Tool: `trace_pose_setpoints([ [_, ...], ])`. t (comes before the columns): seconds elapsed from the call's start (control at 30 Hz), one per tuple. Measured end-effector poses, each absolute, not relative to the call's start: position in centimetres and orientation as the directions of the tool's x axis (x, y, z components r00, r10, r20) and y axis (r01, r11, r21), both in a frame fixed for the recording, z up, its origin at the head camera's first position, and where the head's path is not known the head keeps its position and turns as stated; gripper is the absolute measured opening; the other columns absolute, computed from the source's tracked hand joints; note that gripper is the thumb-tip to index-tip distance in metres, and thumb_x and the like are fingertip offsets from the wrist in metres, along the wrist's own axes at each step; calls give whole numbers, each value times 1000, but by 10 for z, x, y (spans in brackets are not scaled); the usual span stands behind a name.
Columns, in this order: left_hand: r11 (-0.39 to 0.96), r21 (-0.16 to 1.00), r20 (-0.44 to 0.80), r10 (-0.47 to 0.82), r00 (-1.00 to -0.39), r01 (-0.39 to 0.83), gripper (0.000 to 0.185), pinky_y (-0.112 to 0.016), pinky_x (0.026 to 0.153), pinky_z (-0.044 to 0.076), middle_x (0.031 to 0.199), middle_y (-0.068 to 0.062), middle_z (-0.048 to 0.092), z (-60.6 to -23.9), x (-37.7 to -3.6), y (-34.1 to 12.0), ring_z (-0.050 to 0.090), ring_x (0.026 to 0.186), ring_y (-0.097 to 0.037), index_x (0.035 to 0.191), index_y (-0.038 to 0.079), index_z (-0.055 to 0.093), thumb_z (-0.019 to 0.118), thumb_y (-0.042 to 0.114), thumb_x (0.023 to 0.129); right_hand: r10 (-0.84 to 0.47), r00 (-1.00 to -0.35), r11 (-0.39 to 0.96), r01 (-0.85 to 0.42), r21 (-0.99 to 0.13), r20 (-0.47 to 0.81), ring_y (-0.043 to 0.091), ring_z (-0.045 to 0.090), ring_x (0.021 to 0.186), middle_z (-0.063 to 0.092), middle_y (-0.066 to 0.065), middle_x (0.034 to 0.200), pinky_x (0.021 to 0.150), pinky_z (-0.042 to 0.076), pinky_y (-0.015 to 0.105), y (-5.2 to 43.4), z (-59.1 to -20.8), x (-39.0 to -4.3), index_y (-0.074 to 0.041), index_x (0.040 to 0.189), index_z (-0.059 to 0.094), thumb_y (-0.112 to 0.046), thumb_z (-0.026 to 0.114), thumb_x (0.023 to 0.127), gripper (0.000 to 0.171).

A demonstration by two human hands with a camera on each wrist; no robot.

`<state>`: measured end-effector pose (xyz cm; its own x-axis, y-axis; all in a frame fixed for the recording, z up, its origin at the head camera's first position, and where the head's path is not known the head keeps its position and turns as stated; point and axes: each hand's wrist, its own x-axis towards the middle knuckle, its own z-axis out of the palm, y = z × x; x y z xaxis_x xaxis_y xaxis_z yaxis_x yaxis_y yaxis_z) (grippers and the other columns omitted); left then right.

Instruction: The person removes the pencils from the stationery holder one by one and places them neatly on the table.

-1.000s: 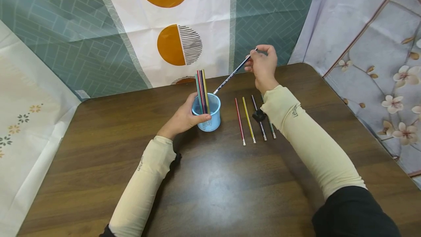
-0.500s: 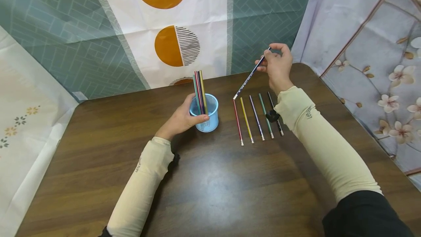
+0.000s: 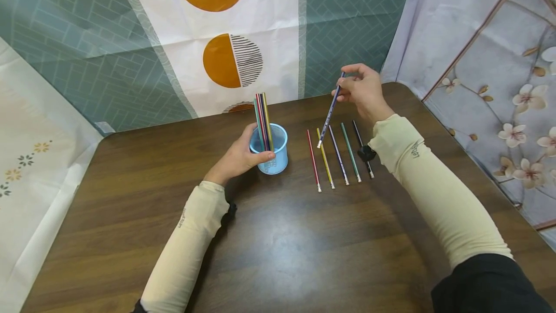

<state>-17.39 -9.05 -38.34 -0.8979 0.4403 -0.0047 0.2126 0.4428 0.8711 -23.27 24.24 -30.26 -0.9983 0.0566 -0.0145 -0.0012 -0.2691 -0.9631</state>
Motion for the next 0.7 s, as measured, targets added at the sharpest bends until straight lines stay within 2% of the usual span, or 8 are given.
trace_pose_setpoints([
  [0.33, 439, 874, -5, 442, -897, 211, 97, -39, 91, 48, 116, -5, 60, -383, -174, -91, 60, 101, -20, 149, 27, 23, 77, 58, 75, -11, -998, -140, 59, -988, -58, 23, 71, 69, 62, 11, 86, 59, 56, 29, 247, -299, -233, -7, 116, 56, 14, 57, 90, 34],
  [0.53, 438, 874, -4, 443, -896, 212, 97, -39, 91, 48, 116, -5, 60, -383, -174, -91, 60, 101, -20, 149, 27, 23, 77, 57, 75, 20, -999, 73, 42, -996, -41, 20, 70, 70, 63, 8, 89, 59, 56, 28, 255, -299, -231, -11, 115, 58, 6, 56, 93, 29],
  [0.7, 437, 874, -3, 441, -897, 212, 97, -39, 91, 48, 117, -5, 60, -384, -174, -90, 60, 101, -20, 149, 27, 23, 77, 57, 75, 28, -999, 251, 31, -967, -25, 14, 65, 69, 68, 0, 84, 59, 55, 27, 265, -301, -232, -14, 113, 59, -1, 58, 94, 23],
])
